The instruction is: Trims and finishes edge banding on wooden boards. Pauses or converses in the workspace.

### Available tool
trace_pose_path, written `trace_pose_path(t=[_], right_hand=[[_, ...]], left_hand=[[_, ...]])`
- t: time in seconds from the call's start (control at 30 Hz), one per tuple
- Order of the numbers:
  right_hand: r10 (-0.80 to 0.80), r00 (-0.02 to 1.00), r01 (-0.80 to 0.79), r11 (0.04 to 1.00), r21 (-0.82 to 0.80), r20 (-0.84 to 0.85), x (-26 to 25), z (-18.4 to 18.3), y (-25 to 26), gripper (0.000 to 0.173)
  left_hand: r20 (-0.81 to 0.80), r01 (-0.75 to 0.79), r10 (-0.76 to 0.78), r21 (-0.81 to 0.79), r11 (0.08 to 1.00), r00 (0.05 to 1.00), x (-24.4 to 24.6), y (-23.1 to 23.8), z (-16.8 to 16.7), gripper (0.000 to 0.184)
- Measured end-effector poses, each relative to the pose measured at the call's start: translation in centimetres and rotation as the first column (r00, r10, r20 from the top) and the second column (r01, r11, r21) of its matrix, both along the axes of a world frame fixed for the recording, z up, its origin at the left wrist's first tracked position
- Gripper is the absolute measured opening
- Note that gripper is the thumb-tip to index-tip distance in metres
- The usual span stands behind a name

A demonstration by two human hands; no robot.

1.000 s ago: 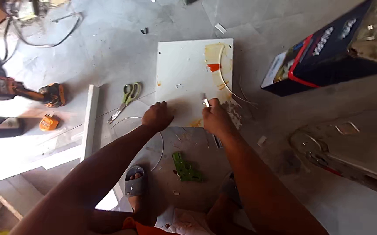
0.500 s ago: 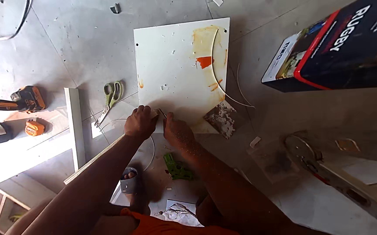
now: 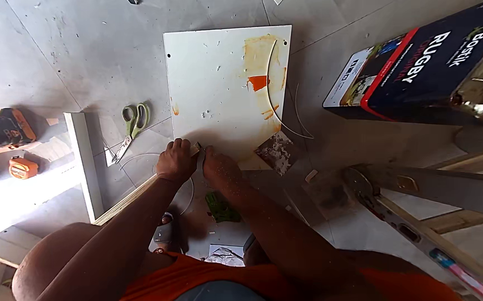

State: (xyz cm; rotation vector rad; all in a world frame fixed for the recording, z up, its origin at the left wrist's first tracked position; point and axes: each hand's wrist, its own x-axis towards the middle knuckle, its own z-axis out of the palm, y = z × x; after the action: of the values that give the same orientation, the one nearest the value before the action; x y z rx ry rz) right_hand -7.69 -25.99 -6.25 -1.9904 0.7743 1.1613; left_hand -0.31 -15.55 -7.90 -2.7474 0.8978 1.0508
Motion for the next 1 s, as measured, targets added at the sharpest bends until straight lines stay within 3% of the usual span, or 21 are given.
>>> trace_pose_path(t=[0.4,0.7,1.0], right_hand=[[0.019,1.000,-0.019,1.000,0.015,-0.014,-1.9,-0.5,0.0,0.031],[0.006,0.999,-0.007,1.000,0.012,0.052,-0.6,-0.8,-0.1,0.035],[0.000,1.000,0.000,0.999,0.040,0.014,0.3,-0.1,-0.2,0.035]], left_hand=[[0.044,-0.003,0.004,-0.020,1.000,0.999,-0.5,0.5,-0.3,0.033],[0.017,0.011,-0.011,0.000,1.000,1.000,0.0,0.1,-0.1,0.032],[0.036,0.003,-0.001,-0.062,0.998,0.999,-0.2,0.4,-0.1,0.030]])
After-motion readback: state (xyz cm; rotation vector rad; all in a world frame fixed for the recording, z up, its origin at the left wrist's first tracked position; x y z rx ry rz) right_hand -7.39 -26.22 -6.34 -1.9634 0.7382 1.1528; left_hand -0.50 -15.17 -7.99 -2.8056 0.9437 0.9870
